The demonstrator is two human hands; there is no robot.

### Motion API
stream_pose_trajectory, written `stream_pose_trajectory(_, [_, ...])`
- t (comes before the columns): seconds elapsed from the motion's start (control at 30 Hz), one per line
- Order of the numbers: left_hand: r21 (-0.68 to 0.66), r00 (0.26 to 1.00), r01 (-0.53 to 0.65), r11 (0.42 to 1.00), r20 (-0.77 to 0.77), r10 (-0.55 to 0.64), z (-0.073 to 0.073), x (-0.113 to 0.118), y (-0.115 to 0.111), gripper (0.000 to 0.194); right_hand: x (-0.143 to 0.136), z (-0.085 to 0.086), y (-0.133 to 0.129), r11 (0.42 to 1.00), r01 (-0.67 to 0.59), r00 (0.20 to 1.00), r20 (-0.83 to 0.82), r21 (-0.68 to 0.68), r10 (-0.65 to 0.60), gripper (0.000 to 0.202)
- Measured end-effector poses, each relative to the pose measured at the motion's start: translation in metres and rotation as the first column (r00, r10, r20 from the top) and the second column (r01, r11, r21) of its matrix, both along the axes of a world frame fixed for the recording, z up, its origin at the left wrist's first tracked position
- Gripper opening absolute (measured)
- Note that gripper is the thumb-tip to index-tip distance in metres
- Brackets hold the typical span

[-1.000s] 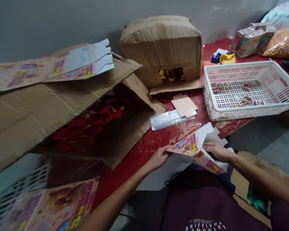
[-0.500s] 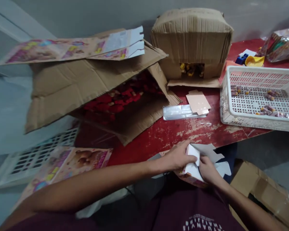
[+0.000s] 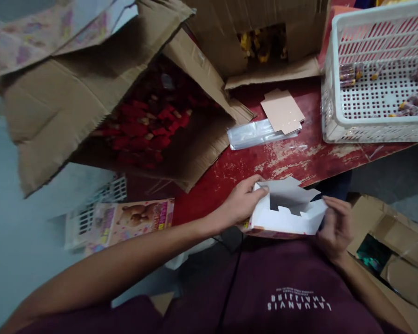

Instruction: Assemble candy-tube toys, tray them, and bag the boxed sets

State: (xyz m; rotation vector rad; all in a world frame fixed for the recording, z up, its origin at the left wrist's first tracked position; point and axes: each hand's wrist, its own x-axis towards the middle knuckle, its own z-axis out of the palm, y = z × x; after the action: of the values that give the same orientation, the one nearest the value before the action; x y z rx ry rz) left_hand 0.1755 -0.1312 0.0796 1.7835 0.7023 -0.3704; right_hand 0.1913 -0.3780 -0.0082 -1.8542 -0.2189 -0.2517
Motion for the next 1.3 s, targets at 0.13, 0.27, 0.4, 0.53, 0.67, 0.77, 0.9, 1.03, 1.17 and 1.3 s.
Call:
stream_pose_trajectory(0.13, [-0.130, 0.995, -0.095, 0.987, -0.038, 0.091, 0.008, 0.001, 0.007, 0.025, 0.021, -0.038, -0.025, 0.960, -0.033, 0.793, -0.577, 0.278, 0.194, 0.042])
stream_pose_trajectory(0.27, [-0.158, 0.990, -0.138, 0.978, -0.053, 0.131, 0.007, 0.001, 0.006, 0.032, 0.018, -0.063, -0.004, 0.748, -0.074, 0.239, -0.716, 0.659, 0.655, 0.063])
stream_pose_trajectory(0.4, [-0.159, 0.986, -0.160, 0.974, -0.072, 0.150, 0.002, -0.004, 0.005, 0.038, 0.001, -0.069, 0.022, 0.828, -0.048, 0.197, -0.807, 0.559, 0.556, 0.060])
stream_pose_trajectory(0.53, [-0.184, 0.990, -0.091, 0.979, -0.119, 0.069, 0.008, -0.007, 0.005, 0.052, -0.001, -0.073, 0.015, 0.788, -0.090, 0.209, -0.762, 0.609, 0.613, 0.067])
stream_pose_trajectory(0.67, [-0.160, 0.988, -0.070, 0.985, -0.147, 0.046, 0.012, -0.005, 0.006, 0.055, 0.016, -0.072, -0.003, 0.640, -0.094, 0.066, -0.637, 0.762, 0.768, 0.096])
stream_pose_trajectory(0.77, [-0.121, 0.985, 0.018, 0.992, -0.169, -0.038, 0.011, -0.004, 0.011, 0.035, 0.030, -0.065, -0.004, 0.646, -0.189, 0.024, -0.654, 0.740, 0.756, 0.075])
stream_pose_trajectory(0.9, [-0.116, 0.963, 0.173, 0.978, -0.189, -0.193, 0.011, -0.004, 0.017, 0.034, 0.034, -0.053, 0.007, 0.688, -0.393, 0.106, -0.713, 0.610, 0.693, 0.058])
stream_pose_trajectory(1.03, [0.151, 0.930, 0.351, 0.924, -0.174, -0.325, 0.014, -0.003, 0.020, 0.031, 0.026, -0.052, 0.019, 0.778, -0.486, 0.295, -0.763, 0.398, 0.575, 0.055])
stream_pose_trajectory(1.17, [0.178, 0.954, 0.292, 0.940, -0.120, -0.274, 0.011, 0.001, 0.021, 0.027, 0.022, -0.052, 0.021, 0.787, -0.514, 0.368, -0.741, 0.341, 0.562, 0.052])
stream_pose_trajectory(1.3, [-0.023, 0.995, 0.053, 0.998, 0.083, -0.051, 0.015, 0.001, 0.015, 0.019, 0.022, -0.050, 0.019, 0.775, -0.475, 0.336, -0.728, 0.416, 0.597, 0.051])
